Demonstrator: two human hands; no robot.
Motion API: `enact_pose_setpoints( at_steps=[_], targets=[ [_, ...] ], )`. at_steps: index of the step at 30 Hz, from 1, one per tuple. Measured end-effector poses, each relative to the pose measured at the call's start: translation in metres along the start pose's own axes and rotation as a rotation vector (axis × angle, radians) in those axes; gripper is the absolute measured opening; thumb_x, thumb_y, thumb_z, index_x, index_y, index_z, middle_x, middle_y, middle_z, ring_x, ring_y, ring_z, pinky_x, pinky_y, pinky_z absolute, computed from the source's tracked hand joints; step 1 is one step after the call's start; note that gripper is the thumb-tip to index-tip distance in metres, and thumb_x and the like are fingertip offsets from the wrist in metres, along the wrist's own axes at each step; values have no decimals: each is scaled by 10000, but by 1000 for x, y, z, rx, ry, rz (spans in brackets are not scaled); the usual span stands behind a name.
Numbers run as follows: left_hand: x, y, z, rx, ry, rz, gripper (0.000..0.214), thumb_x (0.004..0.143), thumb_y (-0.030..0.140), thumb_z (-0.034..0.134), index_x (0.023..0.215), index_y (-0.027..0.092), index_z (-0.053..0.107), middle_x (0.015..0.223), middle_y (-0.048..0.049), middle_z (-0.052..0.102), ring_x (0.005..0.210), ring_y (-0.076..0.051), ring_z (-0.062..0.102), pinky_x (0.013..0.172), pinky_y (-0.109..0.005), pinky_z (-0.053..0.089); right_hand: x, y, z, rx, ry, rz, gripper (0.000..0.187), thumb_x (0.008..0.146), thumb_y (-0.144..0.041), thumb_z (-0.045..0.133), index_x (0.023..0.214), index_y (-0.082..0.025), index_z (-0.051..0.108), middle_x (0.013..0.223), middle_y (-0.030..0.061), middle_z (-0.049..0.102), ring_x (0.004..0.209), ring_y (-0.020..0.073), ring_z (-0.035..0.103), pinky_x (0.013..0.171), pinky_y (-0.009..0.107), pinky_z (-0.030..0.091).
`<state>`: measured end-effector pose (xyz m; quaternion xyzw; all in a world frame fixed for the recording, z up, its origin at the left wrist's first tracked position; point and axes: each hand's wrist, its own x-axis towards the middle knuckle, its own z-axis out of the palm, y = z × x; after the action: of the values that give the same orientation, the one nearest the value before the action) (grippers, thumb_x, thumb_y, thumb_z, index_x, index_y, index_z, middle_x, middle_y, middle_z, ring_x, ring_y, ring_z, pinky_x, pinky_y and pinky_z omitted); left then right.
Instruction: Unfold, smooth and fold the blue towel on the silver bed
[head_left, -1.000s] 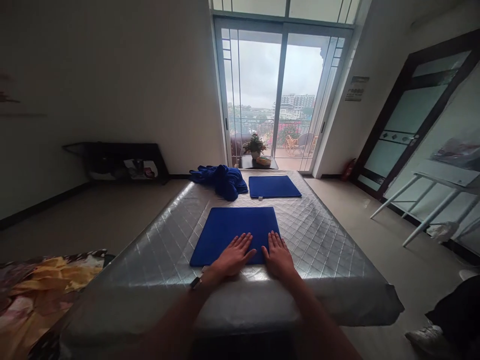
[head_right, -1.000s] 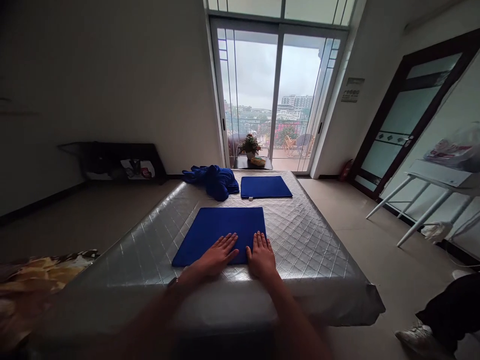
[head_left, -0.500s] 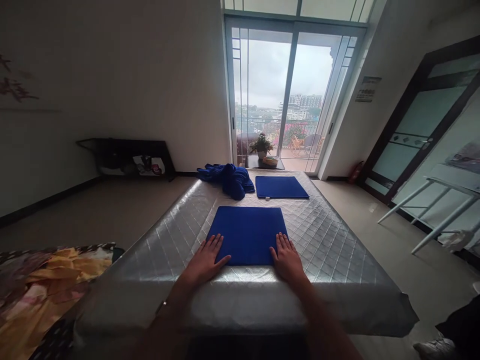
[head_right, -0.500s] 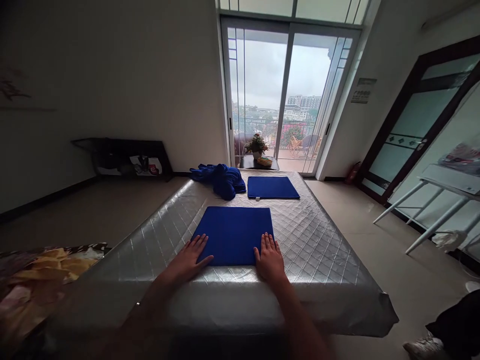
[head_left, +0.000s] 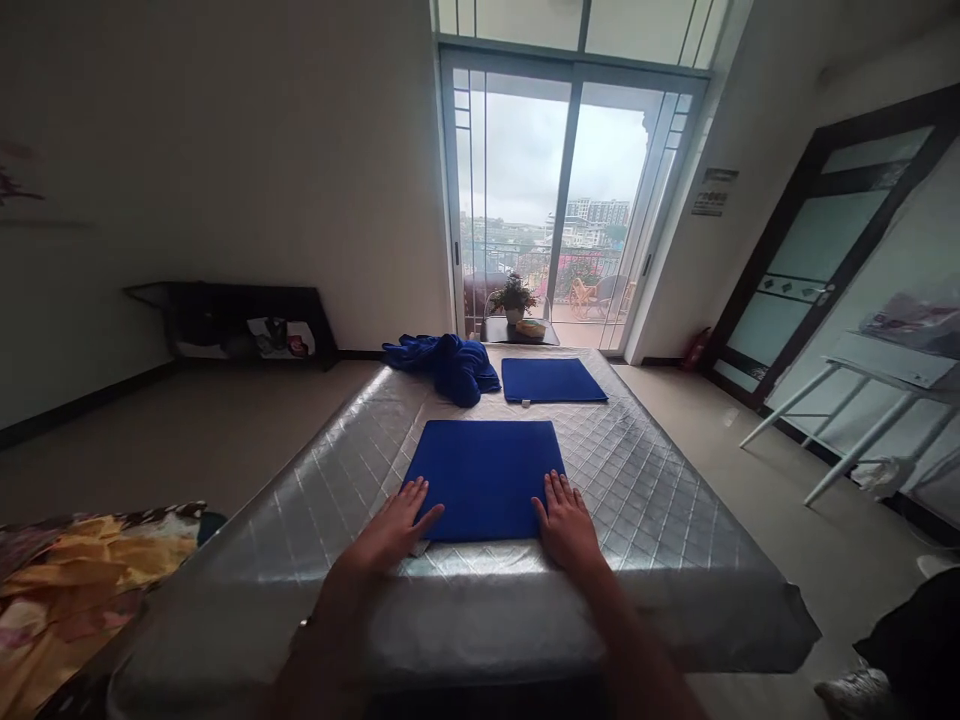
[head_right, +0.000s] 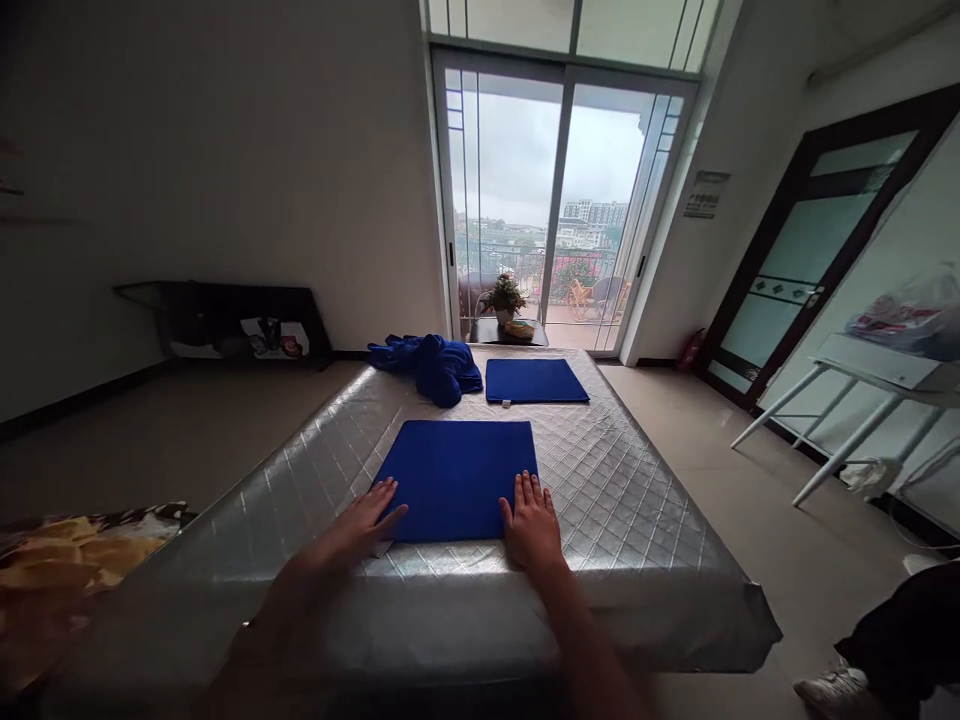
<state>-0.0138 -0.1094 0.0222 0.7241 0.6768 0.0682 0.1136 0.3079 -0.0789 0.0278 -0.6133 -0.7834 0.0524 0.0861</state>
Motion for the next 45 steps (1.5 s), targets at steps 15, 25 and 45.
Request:
enact_pose_setpoints(
  at_steps=[15,25,45],
  targets=[
    [57,171,25,15,-39,418,752,1021,603,78,1597,151,250,1670,-96,210,1557,-207,145,1274,-419,124,3,8,-1,11,-22,-20,581,1033,-261,289,1589,-91,275,1666,104,210,1544,223,179,1247,395,156],
    [12,13,16,136,67,3,838,985,686,135,1593,120,245,1674,-123,177,1558,-285,133,1261,-505,136,2,4,0,42,-4,1,600,1060,-357,264,1587,-71,272,1659,120,231,1546,220,168,1249,400,141],
    [-4,18,13,108,150,-33,917,928,780,224,1600,158,246,1672,-119,195,1552,-295,169,1255,-496,158,6,6,-11,-102,-117,-21,618,1058,-379,234,1588,-62,265,1659,119,219,1542,247,188,1249,437,151]
  ],
)
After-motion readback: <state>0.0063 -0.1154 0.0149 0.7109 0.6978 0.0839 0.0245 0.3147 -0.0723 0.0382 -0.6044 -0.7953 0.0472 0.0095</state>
